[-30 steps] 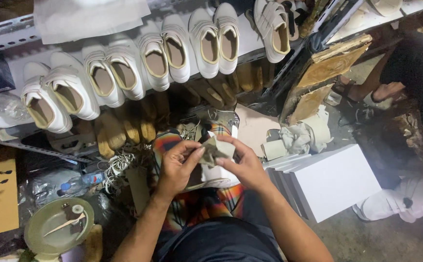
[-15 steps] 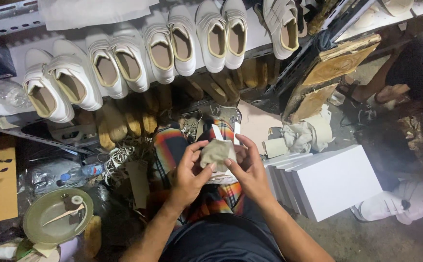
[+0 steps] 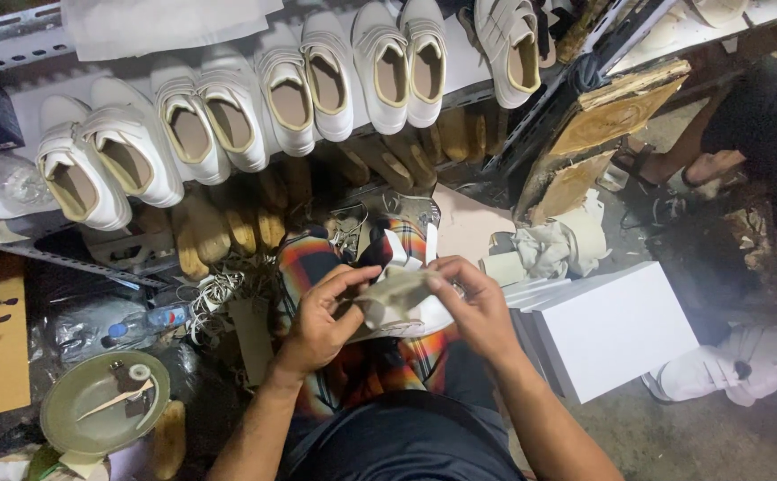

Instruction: Cleaning a white sneaker using a cloth and liquid

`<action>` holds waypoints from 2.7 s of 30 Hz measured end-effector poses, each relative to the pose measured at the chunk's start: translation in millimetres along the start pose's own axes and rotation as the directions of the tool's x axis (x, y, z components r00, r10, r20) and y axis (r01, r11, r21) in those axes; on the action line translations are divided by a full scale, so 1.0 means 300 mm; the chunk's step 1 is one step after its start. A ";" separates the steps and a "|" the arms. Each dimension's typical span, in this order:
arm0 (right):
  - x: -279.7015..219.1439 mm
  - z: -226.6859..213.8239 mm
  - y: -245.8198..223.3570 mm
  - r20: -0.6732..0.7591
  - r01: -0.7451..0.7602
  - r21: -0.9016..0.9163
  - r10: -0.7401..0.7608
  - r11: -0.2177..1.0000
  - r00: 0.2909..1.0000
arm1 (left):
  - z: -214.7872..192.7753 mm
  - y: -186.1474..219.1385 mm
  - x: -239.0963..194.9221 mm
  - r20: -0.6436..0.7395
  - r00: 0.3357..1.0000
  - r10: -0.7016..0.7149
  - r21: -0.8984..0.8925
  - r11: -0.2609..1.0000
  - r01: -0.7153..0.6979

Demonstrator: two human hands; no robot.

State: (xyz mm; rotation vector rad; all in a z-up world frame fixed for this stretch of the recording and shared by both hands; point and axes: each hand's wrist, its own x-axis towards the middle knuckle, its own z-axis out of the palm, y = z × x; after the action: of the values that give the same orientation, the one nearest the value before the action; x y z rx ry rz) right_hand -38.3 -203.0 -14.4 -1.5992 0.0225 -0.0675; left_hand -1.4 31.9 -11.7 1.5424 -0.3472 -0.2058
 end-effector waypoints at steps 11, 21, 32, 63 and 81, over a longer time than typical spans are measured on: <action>0.043 0.020 -0.078 0.051 -0.032 0.034 0.030 0.999 0.998 | 0.096 0.003 0.012 -0.306 0.948 -0.084 -0.130 0.990 0.046; 0.005 0.154 -0.061 -0.137 -0.051 -0.069 0.041 0.996 0.990 | 0.199 -0.023 -0.007 -0.207 0.802 -0.561 -0.820 0.547 0.171; 0.023 0.107 0.001 -0.197 -0.036 -0.093 0.017 0.995 0.980 | 0.237 0.079 0.029 -0.473 0.683 -0.557 -0.600 0.771 0.213; 0.122 0.002 -0.102 0.264 0.115 -0.143 -0.074 0.983 0.962 | 0.027 0.104 0.069 -0.034 0.988 0.152 0.386 0.914 -0.127; 0.104 0.143 0.010 -0.134 -0.186 0.334 0.241 0.924 0.961 | 0.140 0.022 0.050 -0.384 0.918 0.103 0.144 0.988 -0.050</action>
State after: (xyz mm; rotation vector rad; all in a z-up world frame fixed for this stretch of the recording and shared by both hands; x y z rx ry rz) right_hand -4.7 -162.1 -17.5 -1.2548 0.3085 -0.0372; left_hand -2.4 -12.6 -4.0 1.6537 -0.1044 0.1916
